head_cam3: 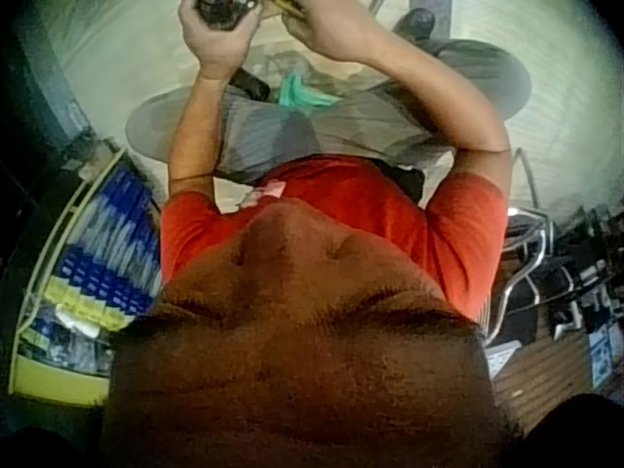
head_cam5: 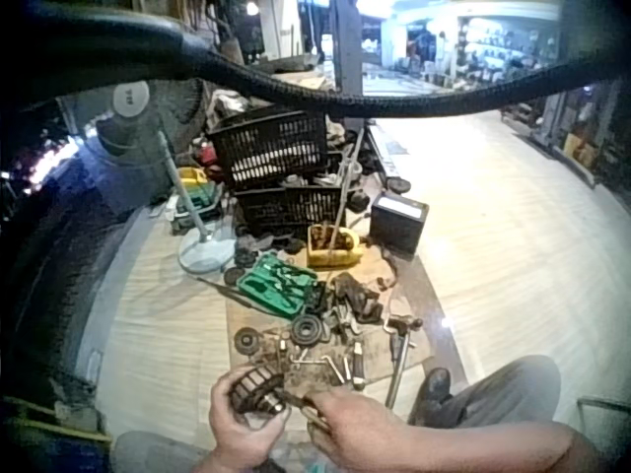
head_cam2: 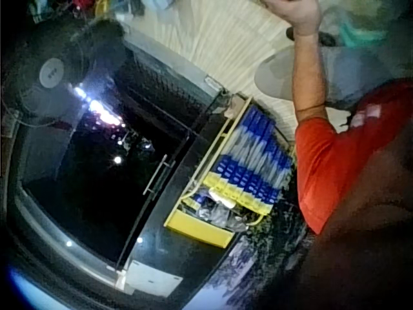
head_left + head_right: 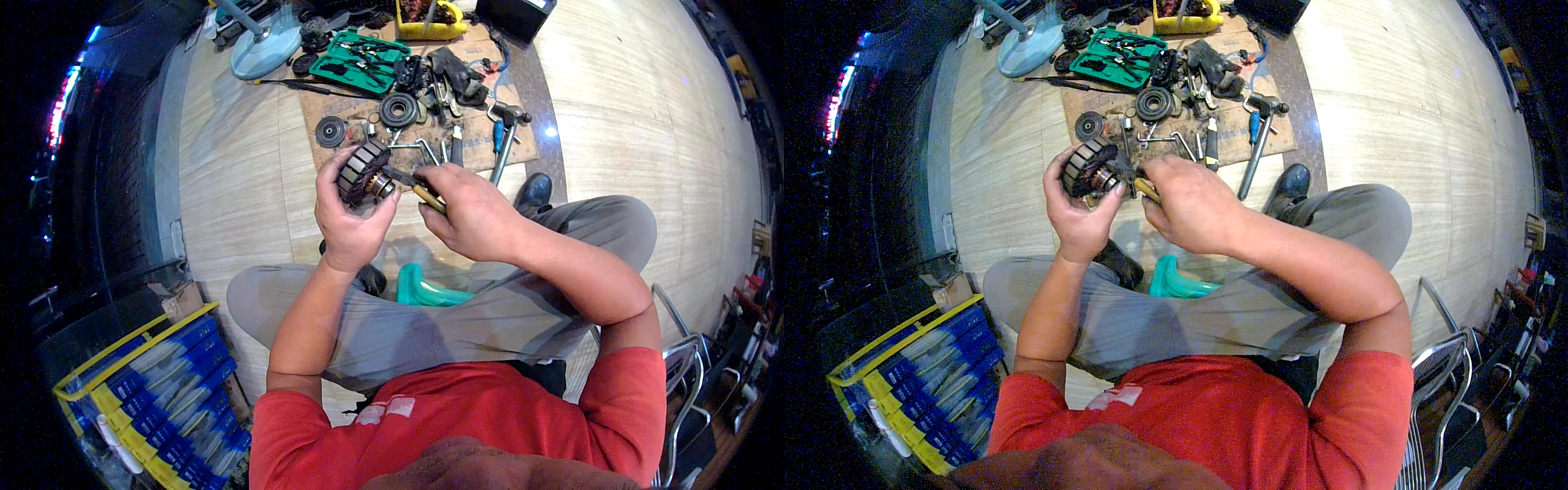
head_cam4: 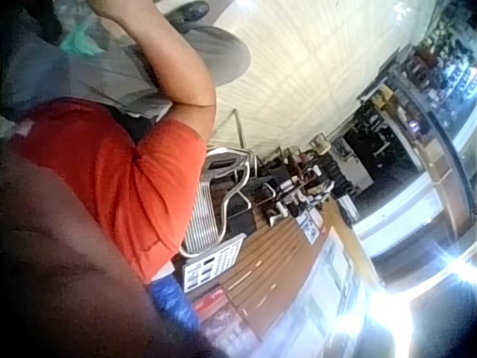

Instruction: The person removes components from a mechanical assembly, holds the part in their hands to view different sides, and uses pliers to manipulate a small wire or spring on the assembly.

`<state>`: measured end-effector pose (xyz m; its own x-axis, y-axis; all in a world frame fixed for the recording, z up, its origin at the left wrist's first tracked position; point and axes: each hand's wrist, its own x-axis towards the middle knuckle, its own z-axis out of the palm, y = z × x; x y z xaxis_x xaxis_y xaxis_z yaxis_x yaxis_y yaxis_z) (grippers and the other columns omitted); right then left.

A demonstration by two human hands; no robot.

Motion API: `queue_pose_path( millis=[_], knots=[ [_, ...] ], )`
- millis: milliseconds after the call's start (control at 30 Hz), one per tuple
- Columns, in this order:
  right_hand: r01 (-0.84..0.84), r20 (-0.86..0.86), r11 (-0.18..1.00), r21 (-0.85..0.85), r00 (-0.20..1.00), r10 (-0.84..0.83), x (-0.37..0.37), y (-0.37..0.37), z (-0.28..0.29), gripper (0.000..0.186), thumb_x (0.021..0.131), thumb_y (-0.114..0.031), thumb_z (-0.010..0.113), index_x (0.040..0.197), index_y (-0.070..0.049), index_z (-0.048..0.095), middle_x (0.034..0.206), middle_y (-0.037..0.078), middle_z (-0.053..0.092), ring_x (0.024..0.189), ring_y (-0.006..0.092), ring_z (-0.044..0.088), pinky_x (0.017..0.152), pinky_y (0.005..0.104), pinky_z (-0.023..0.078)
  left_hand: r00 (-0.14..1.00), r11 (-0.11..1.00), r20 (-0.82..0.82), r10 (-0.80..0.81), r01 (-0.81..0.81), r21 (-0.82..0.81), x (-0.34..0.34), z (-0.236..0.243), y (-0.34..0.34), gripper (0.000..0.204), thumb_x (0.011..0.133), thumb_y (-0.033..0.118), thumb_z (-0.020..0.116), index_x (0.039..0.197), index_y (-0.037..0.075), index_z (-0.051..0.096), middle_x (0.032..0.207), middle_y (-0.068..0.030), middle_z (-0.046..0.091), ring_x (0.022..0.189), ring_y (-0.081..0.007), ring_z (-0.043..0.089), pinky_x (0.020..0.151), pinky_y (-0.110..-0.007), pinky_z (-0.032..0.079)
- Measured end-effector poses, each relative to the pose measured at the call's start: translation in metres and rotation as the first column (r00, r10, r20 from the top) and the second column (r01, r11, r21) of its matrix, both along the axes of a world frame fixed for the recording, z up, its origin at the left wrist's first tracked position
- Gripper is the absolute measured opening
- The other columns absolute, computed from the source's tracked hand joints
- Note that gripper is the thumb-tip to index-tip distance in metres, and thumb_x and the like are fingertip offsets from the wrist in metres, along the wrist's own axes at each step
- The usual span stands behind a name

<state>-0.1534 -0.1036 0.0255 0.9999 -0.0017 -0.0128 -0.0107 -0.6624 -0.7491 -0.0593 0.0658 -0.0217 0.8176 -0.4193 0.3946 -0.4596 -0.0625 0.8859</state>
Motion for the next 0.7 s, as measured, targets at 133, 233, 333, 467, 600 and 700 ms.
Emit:
queue_pose_path(
  millis=[133,233,333,467,600,700],
  knots=[
    [0.009,0.051,1.0,-0.029,0.999,-0.008,0.0004,0.0014,-0.0016,0.034,0.077,-0.01,0.062,0.106,0.003,0.051,0.095,0.022,0.058,0.091,0.0397,0.058,0.08,0.0451,0.048,0.998,1.0,-0.058,-0.007,0.005,-0.029,-0.0027,0.0028,-0.0015,0.071,0.068,-0.002,0.077,0.127,-0.002,0.038,0.119,-0.0165,0.054,0.105,-0.0214,0.06,0.089,-0.032,0.05],
    [0.017,0.079,0.999,-0.036,0.997,-0.014,0.0006,0.003,-0.0009,0.031,0.074,-0.009,0.062,0.101,0.004,0.052,0.092,0.023,0.059,0.09,0.04,0.058,0.078,0.0458,0.048,0.991,0.999,-0.137,-0.014,0.008,-0.048,-0.0043,0.003,-0.0011,0.071,0.069,-0.003,0.076,0.128,-0.002,0.036,0.119,-0.0166,0.054,0.105,-0.0213,0.06,0.09,-0.033,0.049],
    [0.015,0.064,1.0,-0.024,0.998,-0.014,0.0004,0.0029,0.0013,0.033,0.074,-0.009,0.062,0.102,0.004,0.051,0.092,0.023,0.058,0.09,0.0402,0.058,0.079,0.0458,0.048,0.957,0.996,-0.288,-0.024,-0.002,-0.089,-0.0059,0.0061,-0.001,0.072,0.07,-0.004,0.075,0.129,-0.002,0.034,0.119,-0.0166,0.053,0.105,-0.0214,0.059,0.091,-0.033,0.049],
    [-0.003,0.027,1.0,-0.024,1.0,0.004,-0.001,0.0008,-0.0011,0.045,0.075,-0.007,0.062,0.117,0.002,0.048,0.099,0.022,0.056,0.093,0.0399,0.057,0.082,0.0453,0.047,0.929,0.992,-0.366,-0.052,0.006,-0.124,-0.0052,0.0089,-0.0012,0.072,0.071,-0.005,0.073,0.13,-0.002,0.031,0.119,-0.0163,0.052,0.106,-0.0215,0.058,0.092,-0.033,0.048],
    [-0.005,0.039,0.999,-0.035,0.999,0.007,-0.0027,0.0002,-0.002,0.046,0.075,-0.006,0.061,0.118,0.002,0.047,0.099,0.022,0.055,0.093,0.0399,0.057,0.081,0.0454,0.047,0.928,0.992,-0.368,-0.066,0.02,-0.128,-0.0057,0.0103,-0.0009,0.072,0.072,-0.005,0.072,0.13,-0.002,0.031,0.119,-0.0161,0.052,0.106,-0.0214,0.058,0.092,-0.033,0.048],
    [-0.01,0.038,0.999,-0.048,0.999,0.012,-0.0034,-0.0002,-0.0012,0.047,0.074,-0.006,0.061,0.118,0.002,0.047,0.099,0.022,0.054,0.093,0.0401,0.056,0.081,0.0454,0.047,0.931,0.99,-0.357,-0.071,0.023,-0.137,-0.0064,0.01,-0.0009,0.072,0.072,-0.006,0.072,0.131,-0.002,0.03,0.12,-0.0159,0.051,0.106,-0.0213,0.058,0.092,-0.033,0.048]
  ],
)
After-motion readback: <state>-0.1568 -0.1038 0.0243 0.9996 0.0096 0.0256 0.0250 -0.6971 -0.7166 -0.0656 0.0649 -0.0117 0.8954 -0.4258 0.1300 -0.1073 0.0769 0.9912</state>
